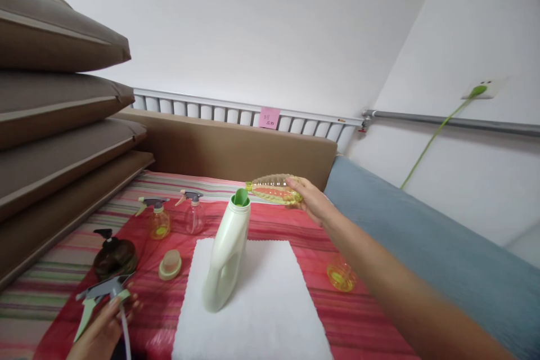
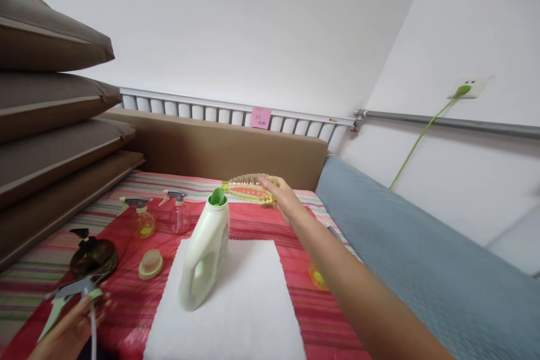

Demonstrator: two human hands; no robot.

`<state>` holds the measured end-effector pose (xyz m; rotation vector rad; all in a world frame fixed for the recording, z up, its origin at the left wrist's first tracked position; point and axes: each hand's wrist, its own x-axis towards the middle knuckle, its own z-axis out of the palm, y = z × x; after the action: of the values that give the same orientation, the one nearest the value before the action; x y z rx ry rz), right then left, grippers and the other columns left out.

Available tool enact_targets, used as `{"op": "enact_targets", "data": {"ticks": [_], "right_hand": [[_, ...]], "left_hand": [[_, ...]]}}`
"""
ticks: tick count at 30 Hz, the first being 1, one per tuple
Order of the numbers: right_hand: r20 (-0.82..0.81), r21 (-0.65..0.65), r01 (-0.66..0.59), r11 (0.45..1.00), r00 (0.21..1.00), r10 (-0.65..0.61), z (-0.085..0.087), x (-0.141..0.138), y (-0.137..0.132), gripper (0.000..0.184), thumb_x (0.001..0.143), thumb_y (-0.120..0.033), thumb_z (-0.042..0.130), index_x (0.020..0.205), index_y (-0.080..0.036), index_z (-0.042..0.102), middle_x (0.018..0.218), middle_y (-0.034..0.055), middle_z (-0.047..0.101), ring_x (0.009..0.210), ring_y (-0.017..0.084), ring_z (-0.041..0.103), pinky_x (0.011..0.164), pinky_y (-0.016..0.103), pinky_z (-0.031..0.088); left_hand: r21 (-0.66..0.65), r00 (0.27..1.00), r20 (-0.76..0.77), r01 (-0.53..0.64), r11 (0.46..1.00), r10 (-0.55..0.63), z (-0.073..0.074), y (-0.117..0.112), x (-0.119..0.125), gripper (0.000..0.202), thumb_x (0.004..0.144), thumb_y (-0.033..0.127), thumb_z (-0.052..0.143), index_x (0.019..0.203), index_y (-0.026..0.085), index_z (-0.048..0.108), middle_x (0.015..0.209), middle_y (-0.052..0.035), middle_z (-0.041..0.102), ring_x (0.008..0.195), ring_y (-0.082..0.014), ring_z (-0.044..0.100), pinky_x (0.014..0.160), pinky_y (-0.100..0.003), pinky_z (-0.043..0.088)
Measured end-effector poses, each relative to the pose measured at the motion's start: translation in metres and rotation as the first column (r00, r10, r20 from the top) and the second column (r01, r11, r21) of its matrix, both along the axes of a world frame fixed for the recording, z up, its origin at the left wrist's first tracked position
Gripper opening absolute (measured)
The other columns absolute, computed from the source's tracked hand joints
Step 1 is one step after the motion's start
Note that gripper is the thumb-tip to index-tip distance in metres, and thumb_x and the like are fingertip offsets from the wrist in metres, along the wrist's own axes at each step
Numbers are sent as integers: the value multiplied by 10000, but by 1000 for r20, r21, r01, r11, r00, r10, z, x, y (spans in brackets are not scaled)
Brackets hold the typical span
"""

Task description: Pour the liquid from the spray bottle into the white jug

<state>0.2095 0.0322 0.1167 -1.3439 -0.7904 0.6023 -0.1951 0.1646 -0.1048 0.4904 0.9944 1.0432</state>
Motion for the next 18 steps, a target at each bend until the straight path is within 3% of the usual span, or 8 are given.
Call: {"op": "enact_targets", "data": {"ticks": [4,8,18], "right_hand": [[30,-46,19,999,999,-18,2,2,2,330,719,-430,724,935,-220,588,1043,76,603,689,157,587,496,269,549],[57,-50,30,998,998,-27,5,3,2,393,711,-410,736,1001,-203,570,1034,84,602,673,155,594,480,265,547],[154,-80,68,994,987,-55,11,2,3,556,674,-448,760,1100,-181,523,1056,98,599,680,149,596,507,262,565]], "left_hand": [[-26,1000,10,2,1000,-1,11,-4,3,73,558,201,665,627,203,689,697,2,717,704,-213,668,671,-305,575],[-37,997,74,33,999,-30,1,-1,0,105,544,187,688,648,198,700,710,6,724,645,-180,658,569,-244,564],[-46,994,103,51,998,-46,-10,5,-3,146,571,194,689,715,174,707,759,-14,733,711,-193,677,644,-245,565]]}}
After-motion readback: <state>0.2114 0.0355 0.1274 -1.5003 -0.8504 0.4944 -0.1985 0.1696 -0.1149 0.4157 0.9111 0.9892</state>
